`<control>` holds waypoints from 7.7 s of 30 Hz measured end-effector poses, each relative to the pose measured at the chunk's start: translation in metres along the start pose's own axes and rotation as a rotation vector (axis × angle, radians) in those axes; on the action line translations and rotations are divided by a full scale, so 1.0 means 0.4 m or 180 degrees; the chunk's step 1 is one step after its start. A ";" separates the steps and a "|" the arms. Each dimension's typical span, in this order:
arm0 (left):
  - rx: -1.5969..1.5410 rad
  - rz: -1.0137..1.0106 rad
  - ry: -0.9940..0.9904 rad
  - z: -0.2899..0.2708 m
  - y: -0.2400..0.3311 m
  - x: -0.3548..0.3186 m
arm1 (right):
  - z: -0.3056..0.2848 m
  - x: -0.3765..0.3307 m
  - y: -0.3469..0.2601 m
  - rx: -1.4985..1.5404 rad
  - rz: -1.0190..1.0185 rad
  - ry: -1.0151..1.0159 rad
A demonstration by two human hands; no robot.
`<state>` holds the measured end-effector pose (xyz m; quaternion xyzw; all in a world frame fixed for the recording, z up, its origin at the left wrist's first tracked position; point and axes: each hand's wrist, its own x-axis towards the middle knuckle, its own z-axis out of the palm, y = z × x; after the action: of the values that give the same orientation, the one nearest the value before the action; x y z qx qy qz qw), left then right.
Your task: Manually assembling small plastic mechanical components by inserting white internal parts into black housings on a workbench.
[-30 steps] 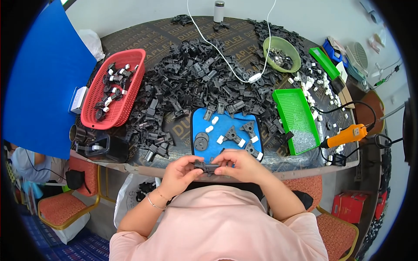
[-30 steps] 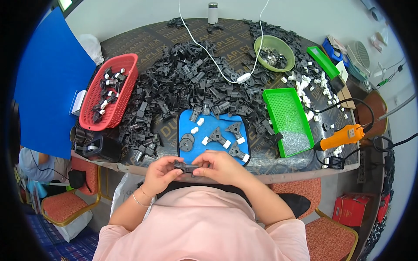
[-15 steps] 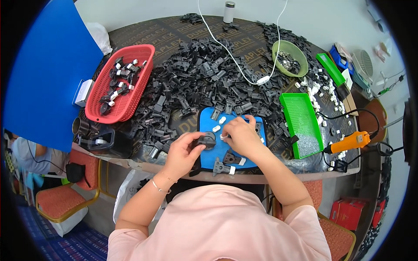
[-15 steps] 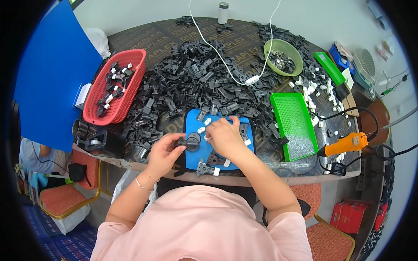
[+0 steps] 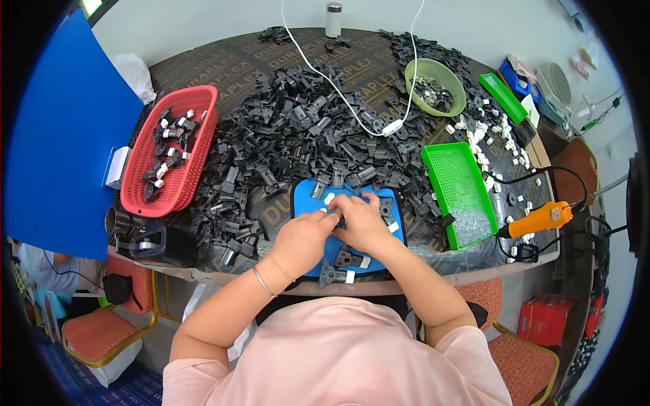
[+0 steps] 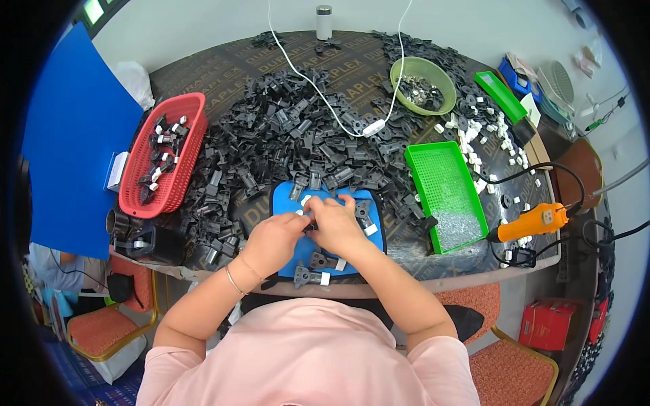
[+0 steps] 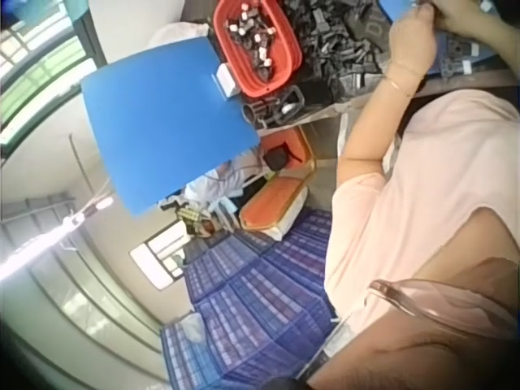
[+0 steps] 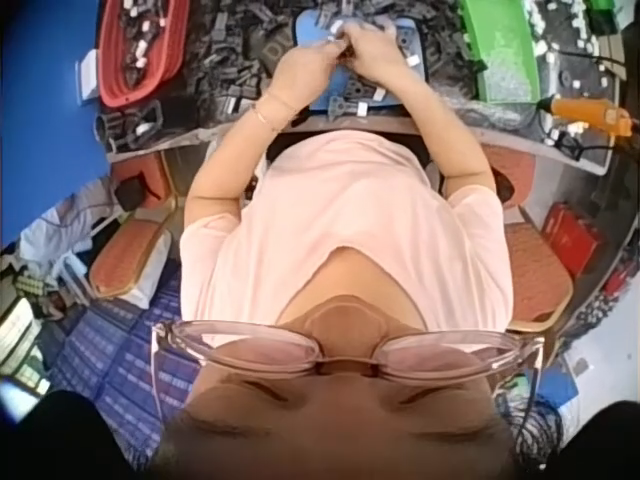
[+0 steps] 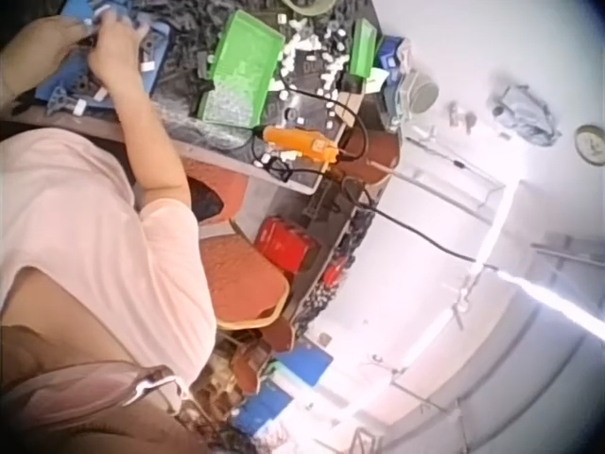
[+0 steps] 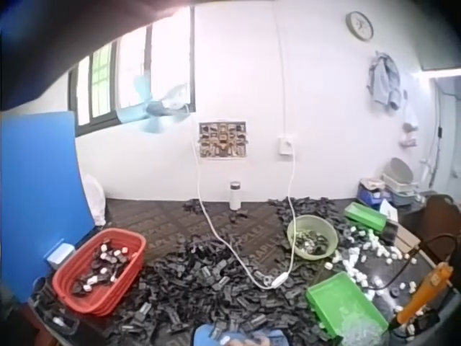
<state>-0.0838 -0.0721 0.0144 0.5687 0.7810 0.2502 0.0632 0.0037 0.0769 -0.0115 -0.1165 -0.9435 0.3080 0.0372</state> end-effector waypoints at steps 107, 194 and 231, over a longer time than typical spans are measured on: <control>-0.5965 -0.1459 0.0476 -0.046 0.013 -0.112 | -0.120 -0.034 -0.117 0.4124 0.0842 -0.0396; 0.0150 -0.0533 -0.0525 -0.056 -0.082 0.090 | -0.059 0.099 0.034 -0.0931 -0.0545 0.0151; -0.4294 -0.1951 0.0924 -0.037 -0.080 -0.107 | -0.070 0.114 -0.070 -0.0619 -0.2427 0.1304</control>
<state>-0.1022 -0.1234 0.0044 0.1253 0.5821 0.7178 0.3609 -0.0420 0.0821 0.0277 0.1783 -0.9167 0.1526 0.3233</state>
